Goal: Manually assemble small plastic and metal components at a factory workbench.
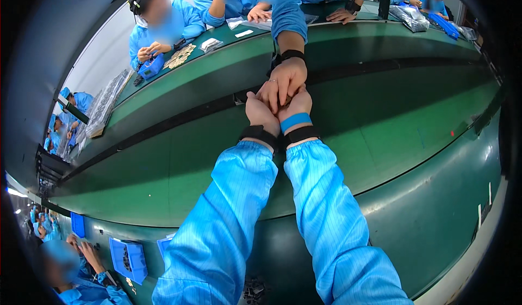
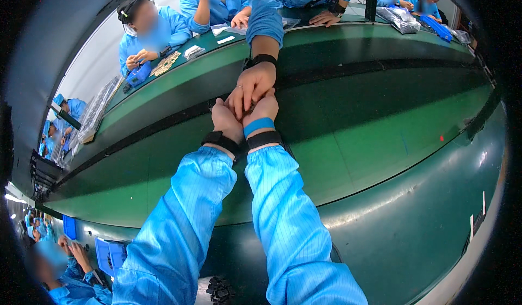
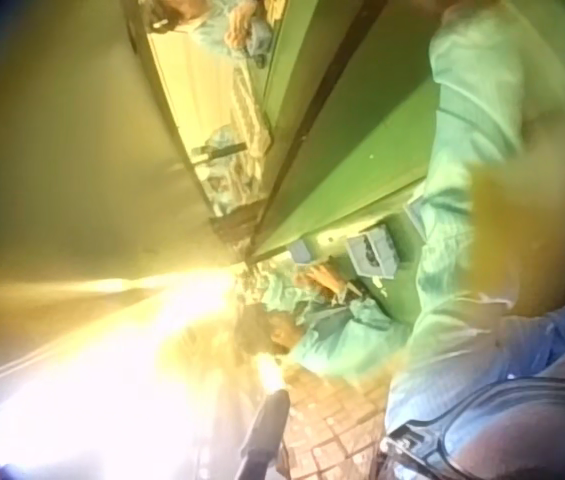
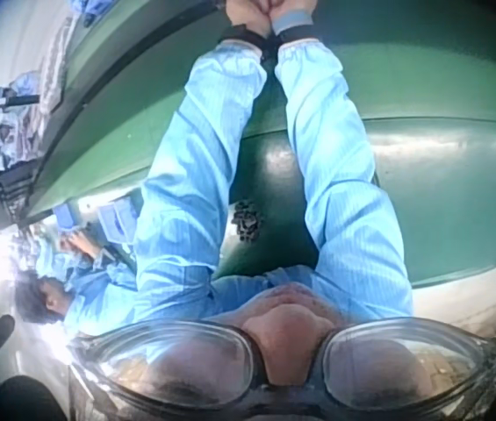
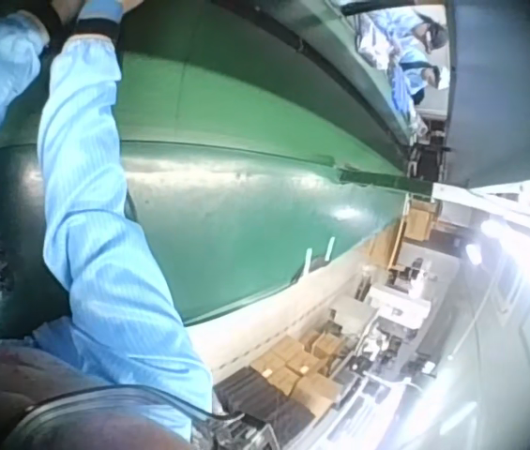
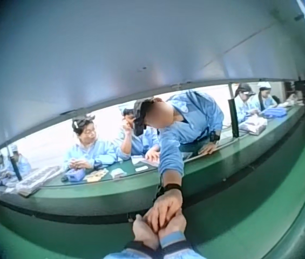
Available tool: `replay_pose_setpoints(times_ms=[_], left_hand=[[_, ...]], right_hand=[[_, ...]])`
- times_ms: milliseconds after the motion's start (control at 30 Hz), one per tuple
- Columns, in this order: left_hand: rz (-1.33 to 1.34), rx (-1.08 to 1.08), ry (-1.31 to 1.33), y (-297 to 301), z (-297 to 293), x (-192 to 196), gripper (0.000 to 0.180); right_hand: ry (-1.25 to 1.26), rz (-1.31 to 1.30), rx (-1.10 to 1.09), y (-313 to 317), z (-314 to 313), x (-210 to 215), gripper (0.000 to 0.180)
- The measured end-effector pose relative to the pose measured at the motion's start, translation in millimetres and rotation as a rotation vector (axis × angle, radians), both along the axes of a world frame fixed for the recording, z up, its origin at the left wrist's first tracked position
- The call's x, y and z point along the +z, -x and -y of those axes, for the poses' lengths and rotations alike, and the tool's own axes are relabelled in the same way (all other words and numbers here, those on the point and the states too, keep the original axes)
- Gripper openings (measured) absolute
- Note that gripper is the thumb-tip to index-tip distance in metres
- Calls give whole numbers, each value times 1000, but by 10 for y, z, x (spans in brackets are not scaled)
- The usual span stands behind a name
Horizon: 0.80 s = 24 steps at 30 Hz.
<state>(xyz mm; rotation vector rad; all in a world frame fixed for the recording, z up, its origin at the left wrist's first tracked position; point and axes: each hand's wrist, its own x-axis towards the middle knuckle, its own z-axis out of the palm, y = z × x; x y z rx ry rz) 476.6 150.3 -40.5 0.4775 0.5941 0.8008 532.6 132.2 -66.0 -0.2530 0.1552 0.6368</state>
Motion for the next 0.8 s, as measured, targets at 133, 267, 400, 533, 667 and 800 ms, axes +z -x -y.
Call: replay_pose_setpoints(times_ms=[133, 267, 400, 533, 667, 800], left_hand=[[126, -58, -22, -21, -98, -78, 53], [198, -14, -159, -19, -195, -164, 43], [164, -17, -126, -18, -56, 16, 44], [157, -22, -157, 42, -92, 61, 43], [68, 70, -154, -10, 26, 203, 49], [81, -74, -102, 4, -81, 132, 53]], right_hand=[[-60, 4, 61, -10, -23, 16, 50], [-46, 61, 78, 122, 9, 225, 52], [-2, 95, 44, 99, 47, 258, 54], [0, 161, 51, 149, 21, 329, 56], [-32, 191, 37, 86, 30, 309, 57], [-30, 216, 61, 95, 29, 332, 58]])
